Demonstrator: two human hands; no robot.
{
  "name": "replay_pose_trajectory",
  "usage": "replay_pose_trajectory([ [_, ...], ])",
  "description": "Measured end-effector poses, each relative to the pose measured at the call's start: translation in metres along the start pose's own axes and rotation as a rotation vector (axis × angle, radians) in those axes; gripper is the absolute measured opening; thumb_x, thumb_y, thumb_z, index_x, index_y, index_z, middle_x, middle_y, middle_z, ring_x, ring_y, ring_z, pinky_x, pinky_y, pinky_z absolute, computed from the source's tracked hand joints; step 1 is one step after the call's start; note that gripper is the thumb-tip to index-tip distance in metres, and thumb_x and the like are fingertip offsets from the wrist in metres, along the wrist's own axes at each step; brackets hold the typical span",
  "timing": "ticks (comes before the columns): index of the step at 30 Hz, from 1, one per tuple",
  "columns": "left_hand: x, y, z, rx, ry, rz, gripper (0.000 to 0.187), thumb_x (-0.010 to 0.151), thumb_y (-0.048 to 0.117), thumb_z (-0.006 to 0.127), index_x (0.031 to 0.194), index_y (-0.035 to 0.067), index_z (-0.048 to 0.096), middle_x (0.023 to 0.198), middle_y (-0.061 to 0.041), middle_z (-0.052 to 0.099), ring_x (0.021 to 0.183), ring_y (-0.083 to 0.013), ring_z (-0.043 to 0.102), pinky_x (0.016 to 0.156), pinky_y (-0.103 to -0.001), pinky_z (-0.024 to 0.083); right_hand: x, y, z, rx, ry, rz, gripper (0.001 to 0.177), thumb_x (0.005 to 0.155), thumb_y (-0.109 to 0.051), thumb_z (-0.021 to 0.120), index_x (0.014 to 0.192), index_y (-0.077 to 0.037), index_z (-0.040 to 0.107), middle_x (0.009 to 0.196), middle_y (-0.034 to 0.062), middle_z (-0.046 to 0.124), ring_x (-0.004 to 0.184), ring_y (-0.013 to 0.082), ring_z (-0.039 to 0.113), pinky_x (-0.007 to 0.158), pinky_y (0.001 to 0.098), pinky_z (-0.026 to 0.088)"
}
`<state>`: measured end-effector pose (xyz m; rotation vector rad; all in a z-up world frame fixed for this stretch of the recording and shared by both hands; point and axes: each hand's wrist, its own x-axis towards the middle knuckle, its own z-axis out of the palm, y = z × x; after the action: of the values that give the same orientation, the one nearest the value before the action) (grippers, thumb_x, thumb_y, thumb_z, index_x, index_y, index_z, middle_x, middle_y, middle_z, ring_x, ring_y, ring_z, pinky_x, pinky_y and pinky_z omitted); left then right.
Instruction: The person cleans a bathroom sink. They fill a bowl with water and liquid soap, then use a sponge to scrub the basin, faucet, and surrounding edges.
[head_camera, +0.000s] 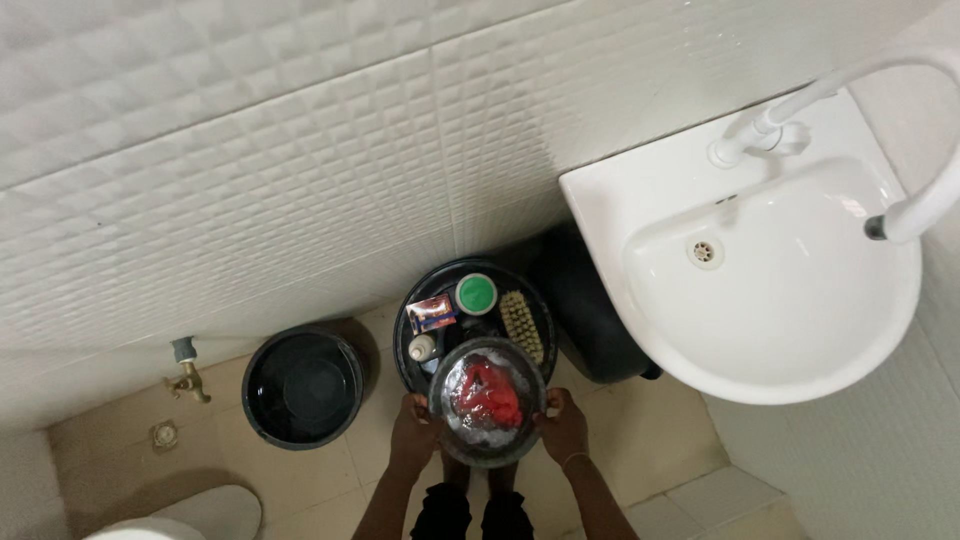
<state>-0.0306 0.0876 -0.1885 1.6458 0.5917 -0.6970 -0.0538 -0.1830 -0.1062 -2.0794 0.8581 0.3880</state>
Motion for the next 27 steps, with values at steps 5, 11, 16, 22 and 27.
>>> replay_pose_trajectory([
  [5, -0.039, 0.031, -0.006, 0.222, 0.058, 0.540, 0.031, 0.078, 0.009, 0.082, 0.100, 0.007, 0.060, 0.082, -0.010, 0.069, 0.072, -0.0176, 0.068, 0.063, -0.032, 0.056, -0.024, 0.018, -0.026, 0.237, -0.141, 0.196, 0.039, 0.084, -0.014, 0.076, 0.119, -0.005, 0.061, 0.109, 0.0099, 0.071, 0.079, 0.0185, 0.071, 0.073, 0.0333, 0.059],
  [11, -0.094, 0.100, -0.022, 0.002, -0.220, -0.165, 0.028, 0.082, 0.010, 0.070, 0.108, 0.002, 0.063, 0.085, -0.013, 0.069, 0.060, -0.0239, 0.065, 0.047, -0.035, 0.054, -0.084, -0.007, -0.080, 0.359, -0.090, 0.132, 0.039, 0.081, -0.010, 0.072, 0.118, -0.004, 0.064, 0.106, 0.0112, 0.073, 0.070, 0.0169, 0.071, 0.066, 0.0328, 0.059],
  [16, -0.125, 0.141, -0.016, -0.324, -0.266, -0.349, 0.067, 0.085, -0.008, 0.066, 0.142, 0.012, 0.037, 0.112, -0.010, 0.065, 0.088, -0.0229, 0.074, 0.071, -0.040, 0.065, -0.117, -0.026, -0.124, 0.445, -0.080, 0.143, 0.040, 0.081, -0.010, 0.072, 0.119, -0.003, 0.065, 0.107, 0.0119, 0.071, 0.070, 0.0177, 0.068, 0.065, 0.0340, 0.058],
  [22, -0.132, 0.149, -0.003, -0.248, -0.760, -0.161, 0.085, 0.081, -0.011, 0.058, 0.160, 0.015, 0.036, 0.111, -0.012, 0.067, 0.087, -0.0205, 0.068, 0.069, -0.031, 0.061, -0.146, -0.045, -0.181, 0.337, 0.013, 0.187, 0.043, 0.081, -0.011, 0.073, 0.123, -0.005, 0.065, 0.108, 0.0103, 0.071, 0.072, 0.0190, 0.070, 0.067, 0.0335, 0.058],
  [27, -0.196, 0.191, 0.028, -0.260, -0.578, -0.267, 0.078, 0.080, -0.003, 0.052, 0.154, 0.022, 0.041, 0.100, -0.009, 0.069, 0.069, -0.0199, 0.066, 0.050, -0.034, 0.055, -0.173, -0.081, -0.232, 0.314, 0.089, 0.125, 0.048, 0.082, -0.015, 0.078, 0.126, -0.007, 0.062, 0.111, 0.0106, 0.070, 0.073, 0.0201, 0.072, 0.067, 0.0345, 0.060],
])
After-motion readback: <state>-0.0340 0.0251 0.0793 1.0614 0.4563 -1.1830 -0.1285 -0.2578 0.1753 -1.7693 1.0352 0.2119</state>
